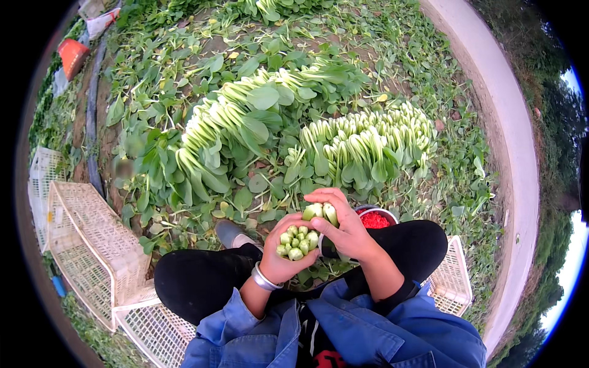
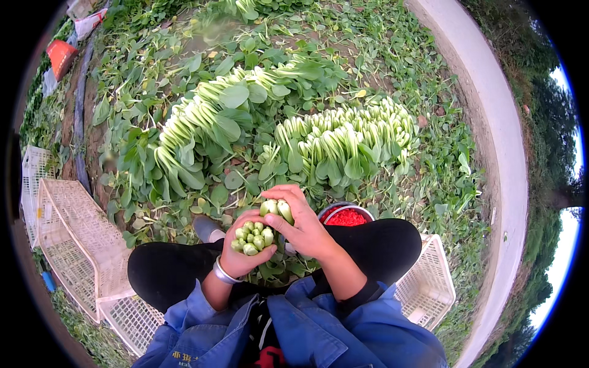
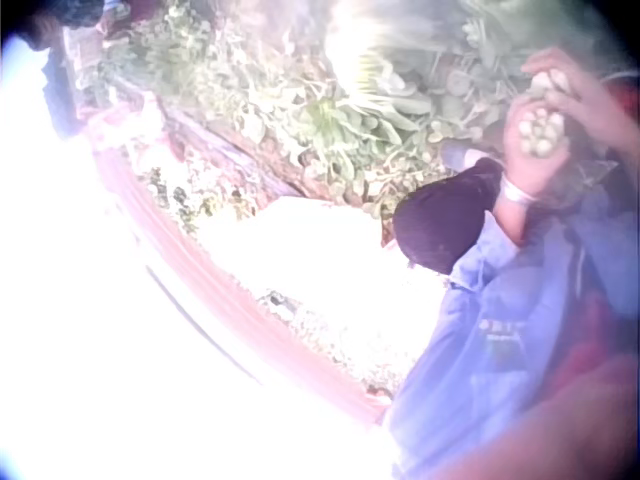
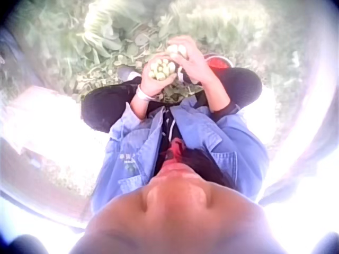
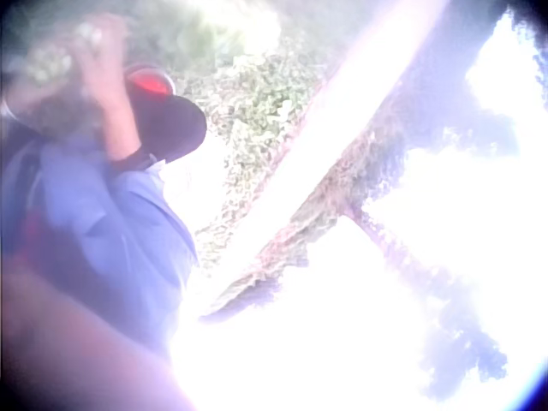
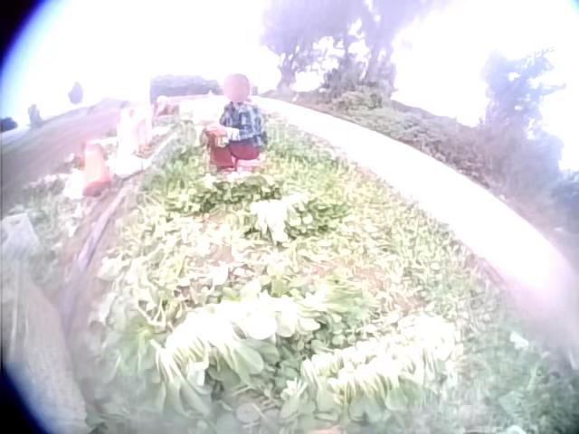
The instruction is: The person gathers small green vegetables from a pile on the ground, aligns them into a bunch, and secures them with a red rubber band. The person then places the completed bundle into a nearby white plastic crate.
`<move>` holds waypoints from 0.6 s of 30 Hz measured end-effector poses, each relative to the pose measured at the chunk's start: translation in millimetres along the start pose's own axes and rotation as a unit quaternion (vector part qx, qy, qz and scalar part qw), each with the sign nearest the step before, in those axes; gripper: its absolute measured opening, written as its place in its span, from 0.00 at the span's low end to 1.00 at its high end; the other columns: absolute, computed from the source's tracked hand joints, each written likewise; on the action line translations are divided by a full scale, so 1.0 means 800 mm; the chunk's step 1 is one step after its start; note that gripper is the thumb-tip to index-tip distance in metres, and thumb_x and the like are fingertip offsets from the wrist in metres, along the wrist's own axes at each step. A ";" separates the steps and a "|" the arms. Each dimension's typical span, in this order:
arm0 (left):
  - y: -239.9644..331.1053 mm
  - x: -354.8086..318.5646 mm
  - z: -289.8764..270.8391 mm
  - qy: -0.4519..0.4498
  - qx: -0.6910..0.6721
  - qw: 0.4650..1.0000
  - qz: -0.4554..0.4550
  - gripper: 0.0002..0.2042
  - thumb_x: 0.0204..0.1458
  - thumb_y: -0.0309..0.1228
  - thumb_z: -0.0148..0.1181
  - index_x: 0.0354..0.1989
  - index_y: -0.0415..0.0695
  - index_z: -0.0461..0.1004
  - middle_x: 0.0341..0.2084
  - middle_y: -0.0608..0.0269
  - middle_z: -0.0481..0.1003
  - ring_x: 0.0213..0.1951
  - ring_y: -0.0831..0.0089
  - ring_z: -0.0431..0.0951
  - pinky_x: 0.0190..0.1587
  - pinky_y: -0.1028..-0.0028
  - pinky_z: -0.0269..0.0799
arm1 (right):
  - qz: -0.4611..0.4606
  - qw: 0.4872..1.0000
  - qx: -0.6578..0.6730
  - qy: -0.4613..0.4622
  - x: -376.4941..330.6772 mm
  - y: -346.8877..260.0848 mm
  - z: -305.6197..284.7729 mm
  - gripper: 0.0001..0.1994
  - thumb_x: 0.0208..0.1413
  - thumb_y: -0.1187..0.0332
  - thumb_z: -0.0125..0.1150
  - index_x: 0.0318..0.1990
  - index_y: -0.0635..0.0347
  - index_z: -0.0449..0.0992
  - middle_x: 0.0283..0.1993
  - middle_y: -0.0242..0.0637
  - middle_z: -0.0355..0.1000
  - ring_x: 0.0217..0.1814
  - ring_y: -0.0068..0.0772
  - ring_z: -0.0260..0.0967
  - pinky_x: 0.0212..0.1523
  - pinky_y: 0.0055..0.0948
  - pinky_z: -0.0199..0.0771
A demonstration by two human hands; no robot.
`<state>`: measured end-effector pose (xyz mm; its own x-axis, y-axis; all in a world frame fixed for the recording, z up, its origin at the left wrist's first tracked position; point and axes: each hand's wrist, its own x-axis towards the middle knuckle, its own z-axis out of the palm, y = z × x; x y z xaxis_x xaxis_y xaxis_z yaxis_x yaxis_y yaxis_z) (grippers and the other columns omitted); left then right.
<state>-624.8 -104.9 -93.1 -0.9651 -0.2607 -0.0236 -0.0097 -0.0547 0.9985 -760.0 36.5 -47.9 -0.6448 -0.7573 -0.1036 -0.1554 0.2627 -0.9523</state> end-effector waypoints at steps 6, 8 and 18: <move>0.030 -0.014 -0.004 -0.027 0.011 0.998 0.053 0.27 0.36 0.28 0.77 0.49 0.46 0.78 0.61 0.52 0.65 0.65 0.56 0.65 0.66 0.58 0.63 | -0.082 0.996 0.038 0.009 -0.032 -0.018 0.007 0.15 0.68 0.63 0.58 0.56 0.61 0.73 0.54 0.41 0.76 0.59 0.45 0.71 0.69 0.42 0.59; 0.028 -0.018 -0.008 -0.009 -0.017 0.999 0.050 0.41 0.37 0.29 0.77 0.66 0.45 0.69 0.61 0.52 0.63 0.64 0.58 0.63 0.68 0.61 0.59 | -0.108 0.992 -0.049 0.047 -0.042 -0.033 0.011 0.16 0.68 0.62 0.58 0.56 0.61 0.72 0.49 0.43 0.75 0.52 0.46 0.72 0.60 0.42 0.65; 0.000 -0.017 -0.005 -0.049 -0.146 0.988 -0.032 0.49 0.41 0.33 0.80 0.73 0.40 0.59 0.72 0.52 0.58 0.70 0.64 0.61 0.70 0.63 0.59 | -0.079 0.996 -0.030 0.038 -0.044 -0.013 0.064 0.42 0.65 0.29 0.35 0.63 0.62 0.67 0.71 0.53 0.54 0.77 0.64 0.43 0.77 0.59 0.35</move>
<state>-610.5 -105.3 -92.9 -0.9858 -0.1542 -0.0670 -0.0093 -0.3479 0.9375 -697.5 29.7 -48.9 -0.6636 -0.7448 0.0699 -0.3023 0.1815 -0.9358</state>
